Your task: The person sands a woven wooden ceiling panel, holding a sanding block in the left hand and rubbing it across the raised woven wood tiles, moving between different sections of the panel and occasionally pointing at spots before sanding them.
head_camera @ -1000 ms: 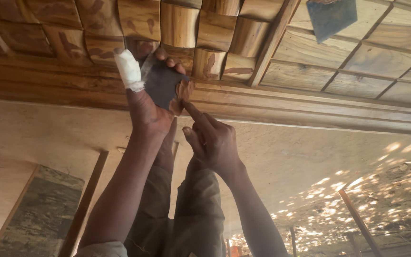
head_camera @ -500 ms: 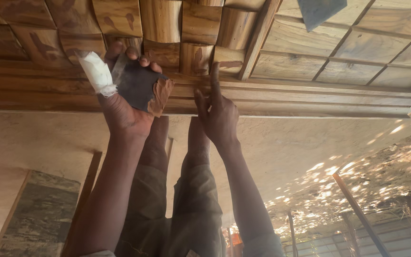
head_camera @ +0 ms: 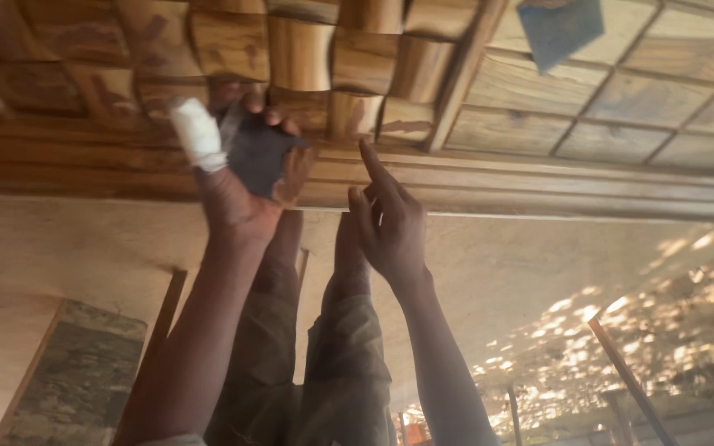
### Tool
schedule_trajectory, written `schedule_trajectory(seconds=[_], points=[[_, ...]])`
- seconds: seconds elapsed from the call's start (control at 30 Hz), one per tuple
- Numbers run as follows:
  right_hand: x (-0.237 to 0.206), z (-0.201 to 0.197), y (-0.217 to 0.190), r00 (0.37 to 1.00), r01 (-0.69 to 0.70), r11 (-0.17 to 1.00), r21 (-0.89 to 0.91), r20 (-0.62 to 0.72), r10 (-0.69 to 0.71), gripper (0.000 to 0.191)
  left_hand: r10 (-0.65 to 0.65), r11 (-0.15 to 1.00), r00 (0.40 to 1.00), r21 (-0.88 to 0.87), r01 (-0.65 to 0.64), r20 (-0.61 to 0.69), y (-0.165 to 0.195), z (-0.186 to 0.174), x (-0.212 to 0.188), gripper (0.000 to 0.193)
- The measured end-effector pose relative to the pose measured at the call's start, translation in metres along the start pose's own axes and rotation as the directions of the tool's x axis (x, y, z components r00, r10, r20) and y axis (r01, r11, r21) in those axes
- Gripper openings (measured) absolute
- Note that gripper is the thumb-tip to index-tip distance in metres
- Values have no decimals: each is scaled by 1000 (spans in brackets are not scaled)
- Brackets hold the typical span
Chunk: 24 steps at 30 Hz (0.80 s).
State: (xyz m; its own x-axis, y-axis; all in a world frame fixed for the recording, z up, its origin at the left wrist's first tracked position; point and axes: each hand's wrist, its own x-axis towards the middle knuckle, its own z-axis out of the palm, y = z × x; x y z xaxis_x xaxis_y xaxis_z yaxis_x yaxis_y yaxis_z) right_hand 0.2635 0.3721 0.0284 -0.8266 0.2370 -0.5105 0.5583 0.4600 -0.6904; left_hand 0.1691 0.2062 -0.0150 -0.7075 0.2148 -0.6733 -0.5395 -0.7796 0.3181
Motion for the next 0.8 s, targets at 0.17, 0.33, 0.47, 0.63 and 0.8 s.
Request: schedule_trajectory(seconds=[0.17,0.33,0.47,0.63,0.8], points=[[1,-2,-33,987,127,991,-41,103,-123,61,-11,999,1000,-49,12,27,-2,7,-2,37],[5,3,-37,983,149,986,-71,120,-140,62,3,999,999,-37,-1,46,-2,6,0,35],[-9,4,-22,966,250,966,-57,79,-246,46,-6,997,1000,-71,5,-21,-1,-3,-4,30],[12,9,27,993,99,983,-157,-54,-108,58,-5,998,999,-63,2,-44,-1,-11,-14,30],[43,8,62,986,62,928,-366,-119,-113,72,-56,996,995,-76,49,-84,-6,-11,-21,34]])
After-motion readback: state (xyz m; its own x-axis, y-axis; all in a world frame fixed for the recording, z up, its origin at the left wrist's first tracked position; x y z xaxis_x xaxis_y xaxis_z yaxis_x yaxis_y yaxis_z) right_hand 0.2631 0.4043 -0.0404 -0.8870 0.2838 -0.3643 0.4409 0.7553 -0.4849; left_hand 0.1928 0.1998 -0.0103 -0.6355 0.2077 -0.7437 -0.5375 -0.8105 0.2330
